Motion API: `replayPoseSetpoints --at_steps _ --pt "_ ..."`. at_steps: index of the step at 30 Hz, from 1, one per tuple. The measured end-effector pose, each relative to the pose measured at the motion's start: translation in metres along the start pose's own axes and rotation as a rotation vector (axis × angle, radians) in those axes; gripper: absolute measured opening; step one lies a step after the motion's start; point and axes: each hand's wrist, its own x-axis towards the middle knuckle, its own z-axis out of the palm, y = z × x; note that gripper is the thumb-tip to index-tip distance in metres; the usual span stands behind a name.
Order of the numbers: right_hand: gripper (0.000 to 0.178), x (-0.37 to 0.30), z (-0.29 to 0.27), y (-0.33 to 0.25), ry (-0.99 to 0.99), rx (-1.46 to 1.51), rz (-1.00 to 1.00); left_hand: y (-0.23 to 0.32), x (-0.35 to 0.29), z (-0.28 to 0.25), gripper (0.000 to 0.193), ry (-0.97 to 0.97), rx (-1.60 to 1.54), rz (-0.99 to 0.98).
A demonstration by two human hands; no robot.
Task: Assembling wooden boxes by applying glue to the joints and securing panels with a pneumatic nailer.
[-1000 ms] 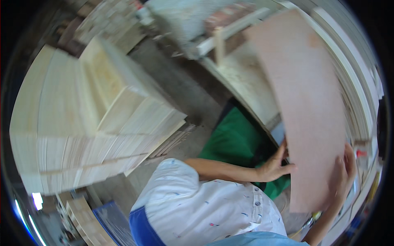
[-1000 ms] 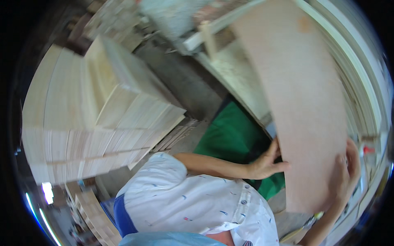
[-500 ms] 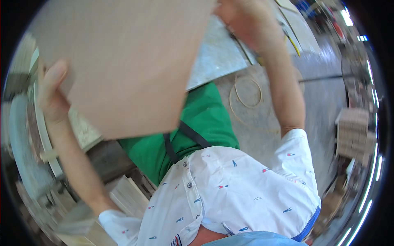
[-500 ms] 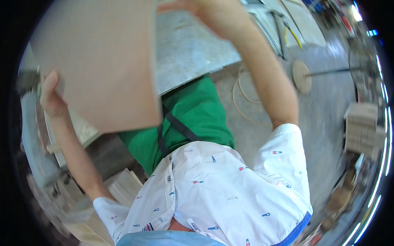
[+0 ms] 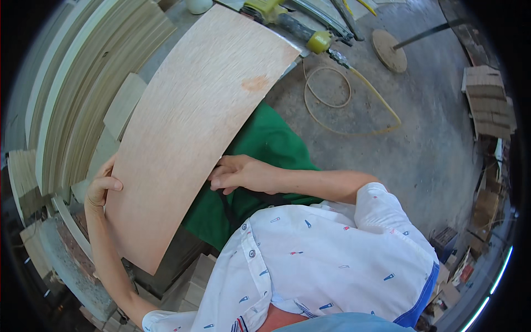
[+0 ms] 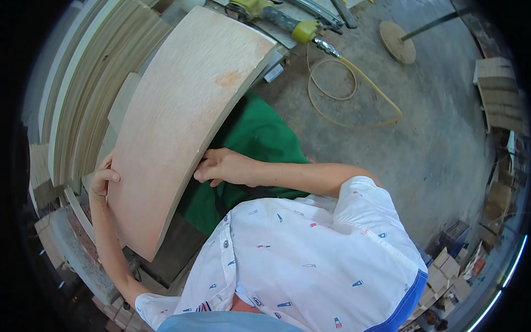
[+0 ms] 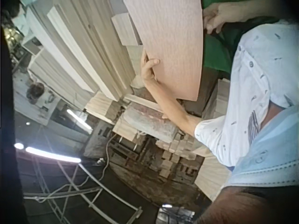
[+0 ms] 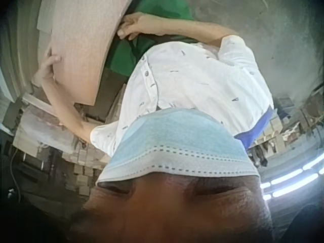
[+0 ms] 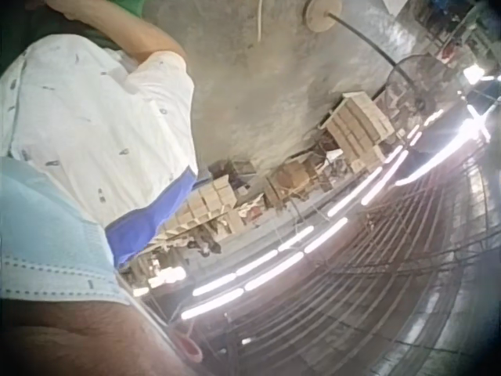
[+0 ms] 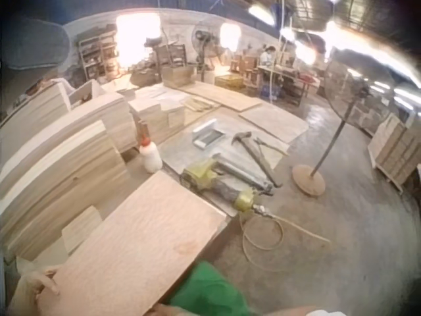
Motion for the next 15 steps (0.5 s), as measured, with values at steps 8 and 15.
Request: replayPoseSetpoints --at_steps 8,15 --pt "0.038 -0.012 -0.037 -0.034 -0.076 -0.387 0.117 0.006 0.031 -0.02 0.099 -0.068 0.106 -0.061" --pt "0.023 -0.093 -0.099 -0.147 0.827 -0.815 -0.608 -0.004 -0.05 0.027 0.07 0.663 0.709 0.278"
